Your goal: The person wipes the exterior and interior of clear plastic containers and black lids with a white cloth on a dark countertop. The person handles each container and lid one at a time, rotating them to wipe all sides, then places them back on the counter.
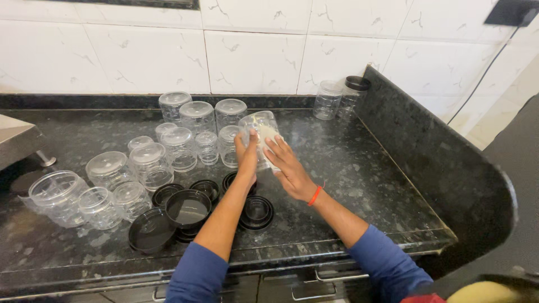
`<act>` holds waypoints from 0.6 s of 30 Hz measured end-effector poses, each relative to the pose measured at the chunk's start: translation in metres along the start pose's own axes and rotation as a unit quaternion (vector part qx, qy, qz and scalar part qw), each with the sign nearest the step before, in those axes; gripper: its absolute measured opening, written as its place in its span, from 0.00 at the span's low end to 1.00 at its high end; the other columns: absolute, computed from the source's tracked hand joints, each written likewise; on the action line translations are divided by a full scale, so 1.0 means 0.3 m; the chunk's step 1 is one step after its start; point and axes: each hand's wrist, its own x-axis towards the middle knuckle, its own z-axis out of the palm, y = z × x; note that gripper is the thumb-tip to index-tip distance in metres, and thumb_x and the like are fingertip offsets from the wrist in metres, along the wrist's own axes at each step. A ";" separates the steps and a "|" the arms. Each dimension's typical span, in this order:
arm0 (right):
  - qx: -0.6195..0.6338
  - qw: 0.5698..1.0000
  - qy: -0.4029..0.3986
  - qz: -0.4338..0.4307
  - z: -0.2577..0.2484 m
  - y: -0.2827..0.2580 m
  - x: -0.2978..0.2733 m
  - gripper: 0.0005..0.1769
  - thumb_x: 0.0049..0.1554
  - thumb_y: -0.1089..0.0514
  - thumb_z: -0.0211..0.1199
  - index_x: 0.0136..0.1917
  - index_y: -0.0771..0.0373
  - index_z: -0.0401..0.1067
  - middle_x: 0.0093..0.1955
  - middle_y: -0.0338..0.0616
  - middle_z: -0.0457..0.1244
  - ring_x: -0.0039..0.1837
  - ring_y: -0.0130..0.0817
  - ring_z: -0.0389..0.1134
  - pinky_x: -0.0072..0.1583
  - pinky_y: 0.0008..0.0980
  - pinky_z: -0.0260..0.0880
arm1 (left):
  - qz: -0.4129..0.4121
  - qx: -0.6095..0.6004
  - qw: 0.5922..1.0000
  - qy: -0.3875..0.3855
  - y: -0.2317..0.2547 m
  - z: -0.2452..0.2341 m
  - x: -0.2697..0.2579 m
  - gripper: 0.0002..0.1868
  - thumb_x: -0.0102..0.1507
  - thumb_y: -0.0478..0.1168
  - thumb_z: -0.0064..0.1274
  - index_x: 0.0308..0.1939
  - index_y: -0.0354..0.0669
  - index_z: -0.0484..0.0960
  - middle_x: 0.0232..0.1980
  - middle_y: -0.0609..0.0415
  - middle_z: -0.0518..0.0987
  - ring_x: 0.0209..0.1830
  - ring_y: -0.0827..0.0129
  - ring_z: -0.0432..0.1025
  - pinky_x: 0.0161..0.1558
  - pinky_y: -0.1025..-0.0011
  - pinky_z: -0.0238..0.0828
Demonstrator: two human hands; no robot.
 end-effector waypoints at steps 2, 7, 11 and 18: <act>0.007 1.000 -0.009 -0.001 0.003 -0.004 -0.001 0.34 0.63 0.60 0.50 0.83 0.58 0.53 0.88 0.47 0.41 0.90 0.51 0.34 0.85 0.51 0.32 | 0.021 -0.006 0.999 -0.032 0.007 -0.008 -0.003 0.43 0.65 0.68 0.51 0.71 0.40 0.65 0.67 0.41 0.73 0.66 0.59 0.69 0.61 0.62 0.68; 0.055 0.992 0.096 0.058 -0.024 0.057 0.000 0.32 0.69 0.52 0.44 0.84 0.58 0.51 0.90 0.48 0.34 0.90 0.50 0.26 0.84 0.50 0.27 | 0.019 0.066 0.985 -0.159 0.008 0.031 -0.045 0.46 0.59 0.65 0.55 0.75 0.49 0.59 0.66 0.49 0.73 0.57 0.66 0.73 0.50 0.66 0.75; 0.115 0.974 0.159 0.109 -0.043 0.108 -0.019 0.31 0.72 0.44 0.41 0.84 0.57 0.50 0.90 0.47 0.32 0.90 0.48 0.26 0.84 0.51 0.28 | -0.002 0.074 0.973 -0.219 -0.011 0.061 -0.077 0.44 0.59 0.60 0.61 0.72 0.45 0.63 0.64 0.49 0.75 0.55 0.67 0.75 0.45 0.67 0.76; 0.109 0.989 0.037 0.097 0.051 0.049 -0.044 0.31 0.70 0.49 0.44 0.84 0.55 0.50 0.90 0.47 0.32 0.90 0.49 0.28 0.84 0.50 0.31 | -0.037 -0.043 0.998 -0.004 0.043 0.013 -0.040 0.42 0.60 0.58 0.59 0.71 0.44 0.62 0.57 0.48 0.77 0.47 0.65 0.74 0.40 0.69 0.74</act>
